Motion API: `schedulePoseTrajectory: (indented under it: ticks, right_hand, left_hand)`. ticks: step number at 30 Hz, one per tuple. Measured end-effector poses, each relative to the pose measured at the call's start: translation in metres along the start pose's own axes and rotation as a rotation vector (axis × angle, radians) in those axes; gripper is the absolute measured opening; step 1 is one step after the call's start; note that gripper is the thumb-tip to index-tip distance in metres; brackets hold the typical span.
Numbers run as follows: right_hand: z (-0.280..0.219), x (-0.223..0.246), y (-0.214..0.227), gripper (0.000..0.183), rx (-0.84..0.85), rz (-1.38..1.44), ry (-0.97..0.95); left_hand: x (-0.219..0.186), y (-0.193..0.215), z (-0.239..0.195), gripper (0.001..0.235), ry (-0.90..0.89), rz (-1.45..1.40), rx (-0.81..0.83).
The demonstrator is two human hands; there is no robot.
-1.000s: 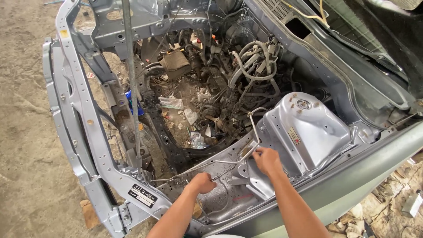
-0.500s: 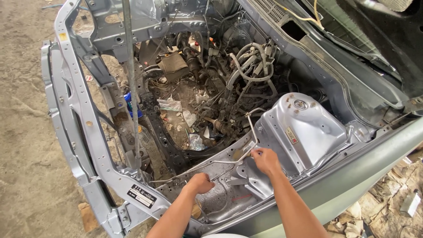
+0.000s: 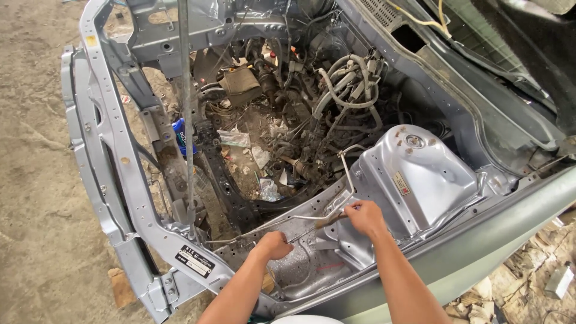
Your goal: Using a small hand brush to clean dust and dirt from the interior surfaces of a car's engine bay.
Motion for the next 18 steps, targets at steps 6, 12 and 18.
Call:
schedulePoseTrajectory:
  ticks: [6, 12, 18]
  right_hand:
    - [-0.018, 0.008, 0.007, 0.036, 0.077, -0.112, 0.032]
    - [-0.028, 0.004, 0.017, 0.033, 0.102, -0.111, 0.009]
    - [-0.024, 0.013, 0.016, 0.037, 0.101, -0.139, 0.045]
  left_hand:
    - [0.003, -0.004, 0.004, 0.048, 0.006, 0.001, 0.005]
    - [0.001, -0.002, 0.001, 0.048, 0.004, 0.011, 0.008]
    - [0.0, -0.002, 0.001, 0.047, 0.012, 0.011, 0.0]
Point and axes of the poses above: each hand's wrist, its own z-axis towards the middle knuckle, its own y-axis out of the back of the hand, x = y × z, the point moved 4 cm from there along z, towards the middle knuckle, and after that the axes turned 12 degrees about -y, right-handed, at the moved point
